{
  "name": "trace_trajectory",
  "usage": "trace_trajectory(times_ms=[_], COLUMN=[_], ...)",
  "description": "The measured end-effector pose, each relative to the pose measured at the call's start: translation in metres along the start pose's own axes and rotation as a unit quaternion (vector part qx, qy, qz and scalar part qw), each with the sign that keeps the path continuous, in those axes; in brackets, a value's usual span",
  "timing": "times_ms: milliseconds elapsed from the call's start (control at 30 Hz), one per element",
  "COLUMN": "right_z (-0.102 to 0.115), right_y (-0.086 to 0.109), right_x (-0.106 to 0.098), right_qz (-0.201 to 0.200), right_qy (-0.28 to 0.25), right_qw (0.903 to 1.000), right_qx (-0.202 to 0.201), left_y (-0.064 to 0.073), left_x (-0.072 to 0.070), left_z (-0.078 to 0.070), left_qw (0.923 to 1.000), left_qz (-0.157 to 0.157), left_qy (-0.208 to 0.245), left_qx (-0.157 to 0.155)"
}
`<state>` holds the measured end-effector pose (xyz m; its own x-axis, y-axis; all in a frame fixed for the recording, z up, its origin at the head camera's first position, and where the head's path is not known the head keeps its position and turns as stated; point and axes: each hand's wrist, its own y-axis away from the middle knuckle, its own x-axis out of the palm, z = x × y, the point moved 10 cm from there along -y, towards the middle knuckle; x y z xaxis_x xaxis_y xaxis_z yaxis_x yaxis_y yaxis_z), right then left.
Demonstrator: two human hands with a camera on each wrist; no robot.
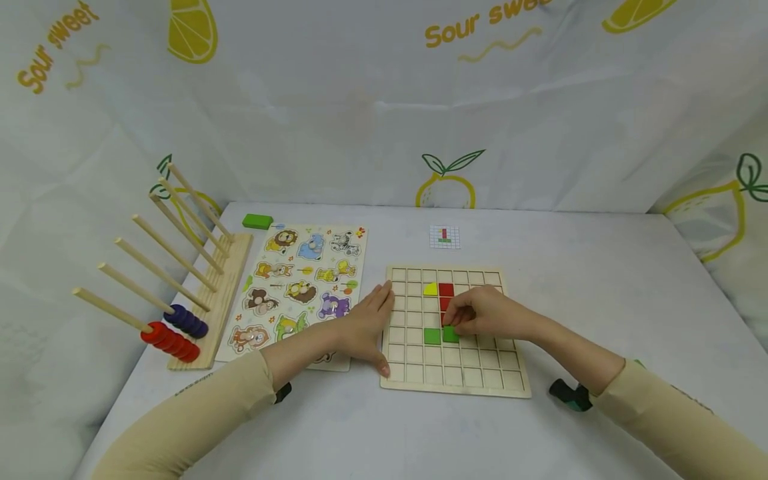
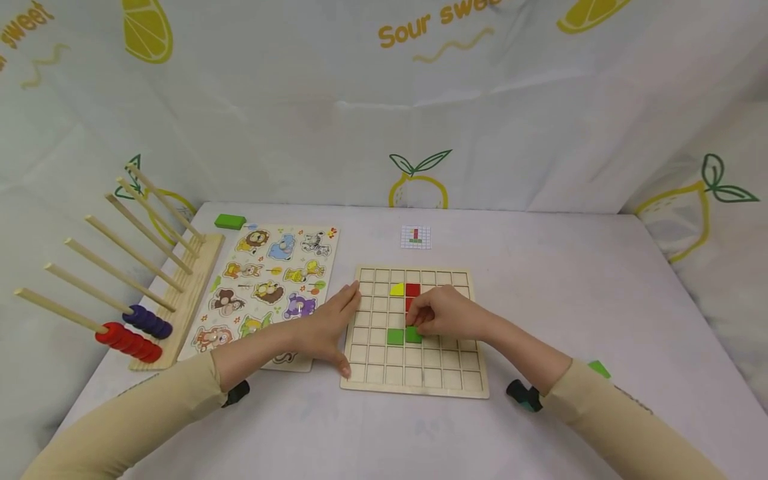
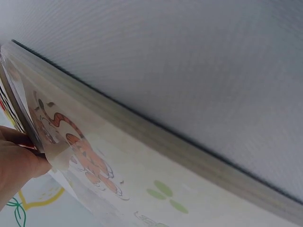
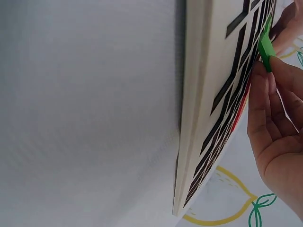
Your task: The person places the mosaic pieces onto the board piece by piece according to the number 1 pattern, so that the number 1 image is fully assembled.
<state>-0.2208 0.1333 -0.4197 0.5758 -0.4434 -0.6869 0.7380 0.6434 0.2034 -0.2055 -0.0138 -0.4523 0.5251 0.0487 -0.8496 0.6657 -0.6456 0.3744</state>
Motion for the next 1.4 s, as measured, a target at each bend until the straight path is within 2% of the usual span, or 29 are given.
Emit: trace_trajectory(times_ms=[400,900,1400], right_z=[-0.0023,0.0038,0.0013], right_y=[-0.0004,0.0002,-0.0007], right_x=[0.0036,0.0020,0.0050], right_qz=[-0.001,-0.013,-0.010], right_qy=[0.016,0.032,0.040], right_qw=[0.9999,0.9990,0.9991], right_qx=[-0.001,-0.029,-0.012], left_y=[-0.0009,0.0005,0.0001], left_x=[0.0015,-0.0002,0.0003], left_z=[0.0005,-0.0002,-0.0002], left_qw=[1.0000,1.0000,0.9999], left_qz=[0.005,0.004,0.008], left_qy=[0.000,-0.004,0.000], left_qx=[-0.006,-0.005,-0.009])
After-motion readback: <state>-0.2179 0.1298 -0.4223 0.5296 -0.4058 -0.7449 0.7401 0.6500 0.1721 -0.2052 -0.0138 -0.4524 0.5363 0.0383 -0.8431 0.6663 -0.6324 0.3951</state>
